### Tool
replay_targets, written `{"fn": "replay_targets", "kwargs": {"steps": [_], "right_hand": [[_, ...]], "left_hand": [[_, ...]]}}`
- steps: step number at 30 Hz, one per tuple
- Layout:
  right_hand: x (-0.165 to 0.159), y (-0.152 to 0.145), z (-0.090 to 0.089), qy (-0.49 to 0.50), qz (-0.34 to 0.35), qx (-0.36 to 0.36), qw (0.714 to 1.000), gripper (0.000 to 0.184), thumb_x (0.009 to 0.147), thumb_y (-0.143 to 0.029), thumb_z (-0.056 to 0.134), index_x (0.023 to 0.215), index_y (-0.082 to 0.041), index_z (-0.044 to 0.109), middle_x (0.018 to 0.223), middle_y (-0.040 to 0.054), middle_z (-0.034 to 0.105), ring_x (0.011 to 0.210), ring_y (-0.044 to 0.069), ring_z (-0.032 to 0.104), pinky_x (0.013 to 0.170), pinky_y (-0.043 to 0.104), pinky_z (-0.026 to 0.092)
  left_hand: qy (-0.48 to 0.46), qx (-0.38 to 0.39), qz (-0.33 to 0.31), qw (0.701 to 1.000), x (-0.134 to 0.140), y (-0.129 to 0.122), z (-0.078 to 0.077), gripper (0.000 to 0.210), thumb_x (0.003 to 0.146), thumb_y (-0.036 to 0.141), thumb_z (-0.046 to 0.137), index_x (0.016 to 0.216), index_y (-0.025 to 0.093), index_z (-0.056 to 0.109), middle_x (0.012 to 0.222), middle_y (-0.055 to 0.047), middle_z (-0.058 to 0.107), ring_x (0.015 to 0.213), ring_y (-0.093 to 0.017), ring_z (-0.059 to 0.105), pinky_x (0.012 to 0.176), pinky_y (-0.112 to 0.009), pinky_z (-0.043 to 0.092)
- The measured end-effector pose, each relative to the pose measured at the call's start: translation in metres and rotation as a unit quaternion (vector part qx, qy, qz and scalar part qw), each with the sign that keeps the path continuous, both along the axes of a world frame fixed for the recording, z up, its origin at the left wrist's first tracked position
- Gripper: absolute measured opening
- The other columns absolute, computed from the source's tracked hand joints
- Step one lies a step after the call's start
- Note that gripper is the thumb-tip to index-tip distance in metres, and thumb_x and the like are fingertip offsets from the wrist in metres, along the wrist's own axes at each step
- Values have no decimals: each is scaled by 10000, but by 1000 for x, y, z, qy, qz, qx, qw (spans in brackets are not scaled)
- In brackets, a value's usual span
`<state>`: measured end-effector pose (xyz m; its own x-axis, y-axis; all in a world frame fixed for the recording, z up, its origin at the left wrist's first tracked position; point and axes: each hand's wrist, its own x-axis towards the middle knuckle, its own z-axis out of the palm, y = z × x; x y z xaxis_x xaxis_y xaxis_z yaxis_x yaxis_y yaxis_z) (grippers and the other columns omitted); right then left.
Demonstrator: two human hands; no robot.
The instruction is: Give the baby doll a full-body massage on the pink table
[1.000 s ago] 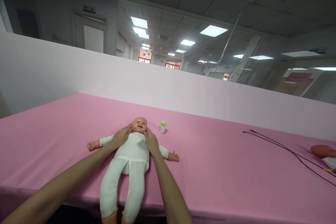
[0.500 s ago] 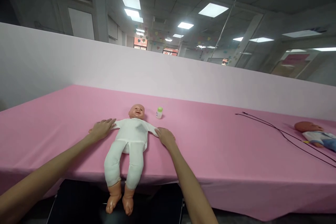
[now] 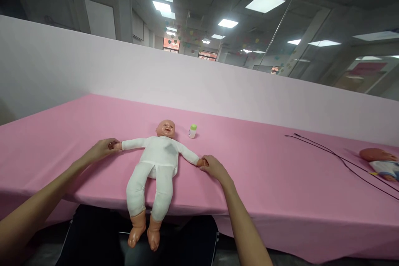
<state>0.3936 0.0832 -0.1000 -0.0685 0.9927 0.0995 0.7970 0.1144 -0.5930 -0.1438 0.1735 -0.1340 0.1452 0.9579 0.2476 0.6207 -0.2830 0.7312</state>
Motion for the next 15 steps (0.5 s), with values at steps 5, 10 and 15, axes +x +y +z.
{"fn": "replay_targets", "kwargs": {"steps": [5,10,15], "right_hand": [[-21,12,-12,338,-79,26,937,458,684,-416,862,1061,-206,708,745,2,694,623,181,609,575,304,497],[-68,37,-27,508,-193,144,827,476,704,-573,823,987,-199,739,820,56,720,691,201,650,613,326,550],[-113,28,-17,307,9,185,934,340,804,-427,784,1084,-233,779,1099,71,771,963,257,676,867,393,543]], "left_hand": [[-342,-30,102,933,37,8,-1,554,605,576,878,951,169,731,862,-60,732,736,-205,668,642,-293,506],[-400,-10,118,909,98,6,8,398,695,526,837,790,166,696,790,-60,708,756,-211,656,698,-335,531],[-214,138,-97,962,131,-14,18,240,840,414,738,978,222,779,1021,-80,762,979,-273,670,919,-411,529]]}}
